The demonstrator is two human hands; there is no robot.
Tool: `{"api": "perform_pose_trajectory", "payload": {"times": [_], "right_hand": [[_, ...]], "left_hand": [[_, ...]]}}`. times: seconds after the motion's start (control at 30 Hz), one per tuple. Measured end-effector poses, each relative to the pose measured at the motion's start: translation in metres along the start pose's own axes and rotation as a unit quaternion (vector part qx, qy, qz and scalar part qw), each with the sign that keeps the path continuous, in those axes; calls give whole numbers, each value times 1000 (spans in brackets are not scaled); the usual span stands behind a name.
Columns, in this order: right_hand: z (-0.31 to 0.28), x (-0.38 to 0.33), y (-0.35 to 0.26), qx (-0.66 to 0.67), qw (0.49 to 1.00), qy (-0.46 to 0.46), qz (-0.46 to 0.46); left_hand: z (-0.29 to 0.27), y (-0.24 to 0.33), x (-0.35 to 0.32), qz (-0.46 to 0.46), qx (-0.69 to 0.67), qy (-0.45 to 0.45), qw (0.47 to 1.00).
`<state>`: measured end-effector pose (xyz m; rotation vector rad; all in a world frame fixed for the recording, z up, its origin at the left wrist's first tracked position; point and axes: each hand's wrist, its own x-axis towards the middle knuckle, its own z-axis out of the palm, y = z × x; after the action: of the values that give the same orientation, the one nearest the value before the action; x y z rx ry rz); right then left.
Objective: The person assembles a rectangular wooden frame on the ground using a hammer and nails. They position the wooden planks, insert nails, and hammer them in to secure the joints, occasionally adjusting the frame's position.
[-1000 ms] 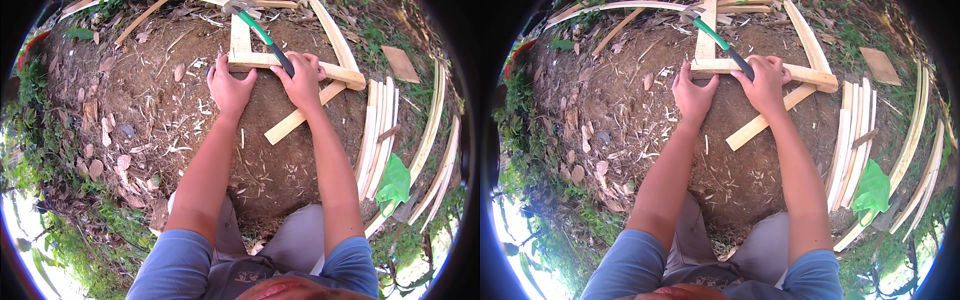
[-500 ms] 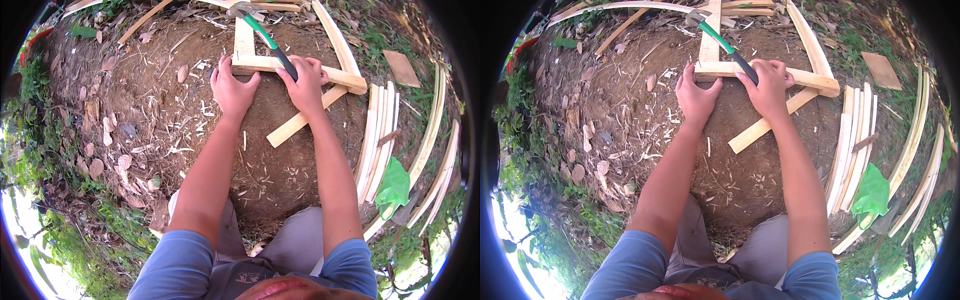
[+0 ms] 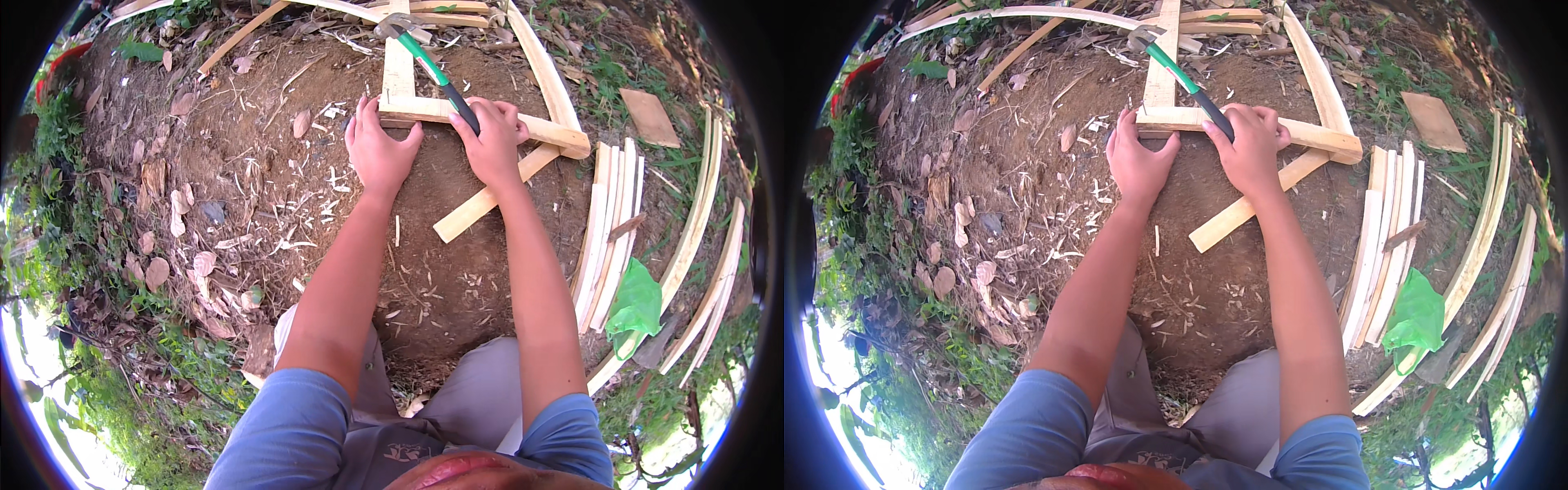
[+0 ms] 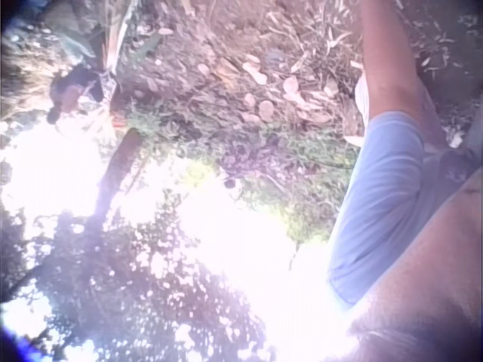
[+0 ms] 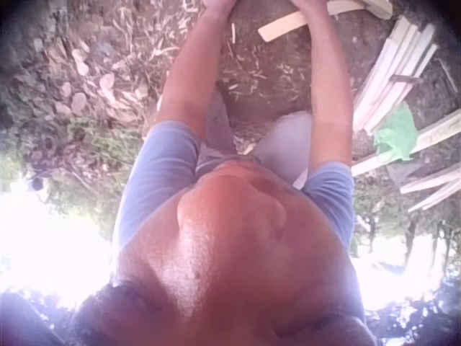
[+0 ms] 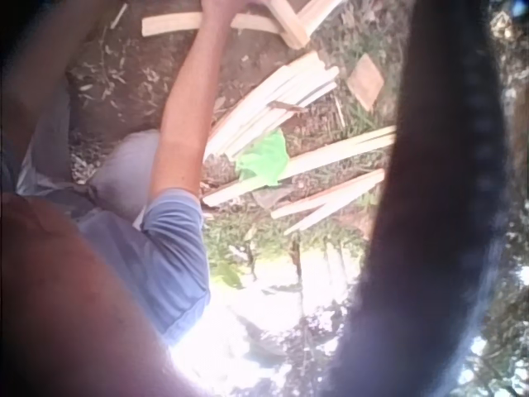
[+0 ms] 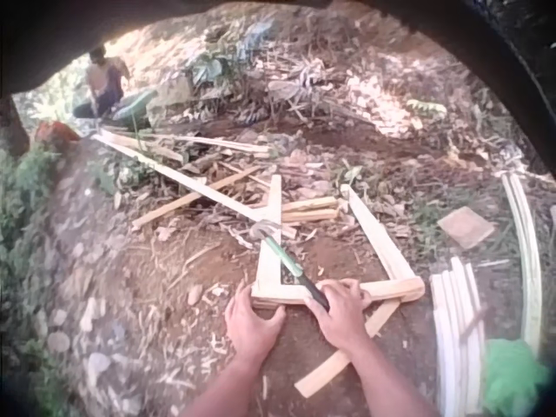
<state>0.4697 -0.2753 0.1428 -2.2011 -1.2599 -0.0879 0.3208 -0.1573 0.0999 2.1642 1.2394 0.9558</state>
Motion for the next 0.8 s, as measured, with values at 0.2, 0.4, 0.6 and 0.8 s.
{"api": "perform_pose_trajectory", "payload": {"times": [0.2, 0.4, 0.6, 0.8], "right_hand": [[-10, 5, 0, -5, 996, -76, 39], [-20, 16, 0, -41, 991, -126, 28], [-28, 24, 9, 4, 988, -144, 50], [-42, 31, 9, 101, 970, -177, 129]], "left_hand": [[-3, -3, 0, 12, 6, -9, 1000], [-22, -10, 9, 29, 15, -97, 995], [-65, -34, 15, 93, 45, -27, 994], [-49, 17, -29, 192, -113, -106, 969]]}}
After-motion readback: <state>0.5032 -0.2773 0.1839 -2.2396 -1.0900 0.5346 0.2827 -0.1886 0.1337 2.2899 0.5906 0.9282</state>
